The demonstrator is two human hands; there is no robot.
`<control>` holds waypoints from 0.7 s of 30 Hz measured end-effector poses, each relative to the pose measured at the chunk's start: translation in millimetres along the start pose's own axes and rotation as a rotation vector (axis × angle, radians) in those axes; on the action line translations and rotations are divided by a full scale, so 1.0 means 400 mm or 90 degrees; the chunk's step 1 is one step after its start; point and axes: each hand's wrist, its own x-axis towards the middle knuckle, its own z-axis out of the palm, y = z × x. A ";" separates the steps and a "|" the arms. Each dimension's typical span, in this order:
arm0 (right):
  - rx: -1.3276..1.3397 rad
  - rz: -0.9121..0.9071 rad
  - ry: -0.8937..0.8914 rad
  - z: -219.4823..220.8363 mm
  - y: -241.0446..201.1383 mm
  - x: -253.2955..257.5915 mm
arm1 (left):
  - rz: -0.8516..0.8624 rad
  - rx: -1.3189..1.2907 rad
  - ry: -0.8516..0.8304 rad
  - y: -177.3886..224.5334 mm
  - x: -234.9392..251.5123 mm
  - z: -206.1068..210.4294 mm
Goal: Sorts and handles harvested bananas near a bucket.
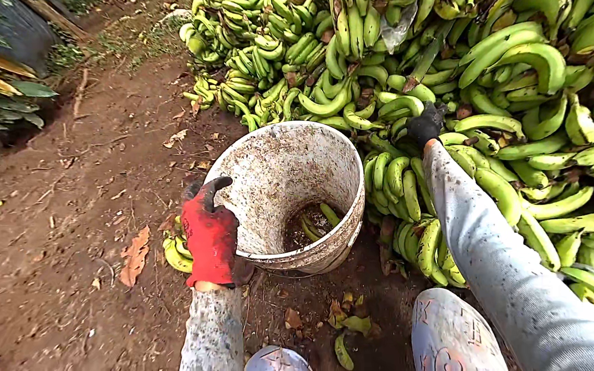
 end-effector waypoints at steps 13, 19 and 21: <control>0.623 -0.671 0.348 -0.315 -0.328 -0.493 | 0.026 0.006 -0.012 0.007 0.004 -0.006; 0.258 -0.797 -0.279 -0.359 -0.286 -0.514 | 0.009 -0.007 0.026 -0.038 0.011 0.012; 0.176 -0.632 -0.210 -0.399 -0.115 -0.420 | -0.106 0.031 -0.012 0.042 0.002 -0.006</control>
